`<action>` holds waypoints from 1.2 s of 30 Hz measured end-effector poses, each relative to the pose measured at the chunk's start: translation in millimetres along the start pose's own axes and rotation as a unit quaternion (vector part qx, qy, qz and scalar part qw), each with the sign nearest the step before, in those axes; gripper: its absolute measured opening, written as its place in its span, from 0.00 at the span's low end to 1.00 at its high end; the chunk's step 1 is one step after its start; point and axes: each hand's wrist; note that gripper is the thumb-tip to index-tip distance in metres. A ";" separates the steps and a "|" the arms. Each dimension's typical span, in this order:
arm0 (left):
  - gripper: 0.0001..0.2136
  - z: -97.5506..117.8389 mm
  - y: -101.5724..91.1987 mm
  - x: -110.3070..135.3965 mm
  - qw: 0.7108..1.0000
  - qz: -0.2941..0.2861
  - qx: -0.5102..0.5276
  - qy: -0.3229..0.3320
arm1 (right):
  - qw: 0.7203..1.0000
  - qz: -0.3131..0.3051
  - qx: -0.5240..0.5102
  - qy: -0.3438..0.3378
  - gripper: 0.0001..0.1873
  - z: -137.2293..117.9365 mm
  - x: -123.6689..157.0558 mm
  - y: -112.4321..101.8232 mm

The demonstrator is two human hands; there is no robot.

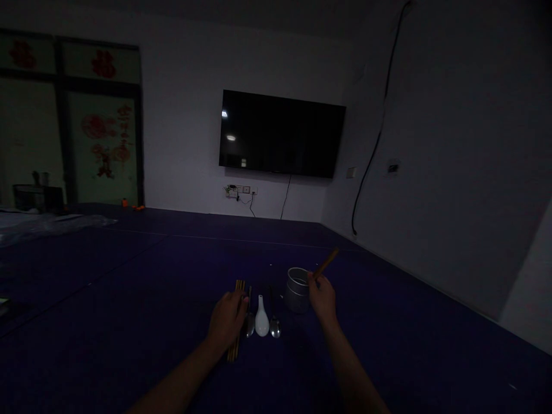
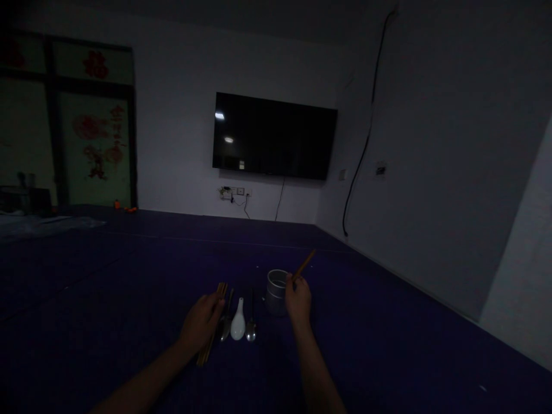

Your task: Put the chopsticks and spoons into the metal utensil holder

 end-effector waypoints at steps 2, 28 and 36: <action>0.18 -0.7 0.7 -0.1 1.000 -0.001 -0.001 0.000 | 1.000 0.002 -0.010 0.007 0.32 1.3 -0.5 0.9; 0.18 0.2 -0.4 0.5 1.000 -0.020 -0.005 -0.012 | 0.998 0.020 -0.031 0.050 0.39 -6.2 3.9 -5.5; 0.18 0.6 -0.2 0.6 1.000 -0.022 -0.007 -0.011 | 0.999 0.010 -0.011 0.052 0.41 -11.7 3.9 -7.8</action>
Point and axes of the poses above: each hand's wrist, its own x-axis away from the middle knuckle, its own y-axis out of the palm, z = x × y, and after that the axes turned 13 degrees about -z, right-handed
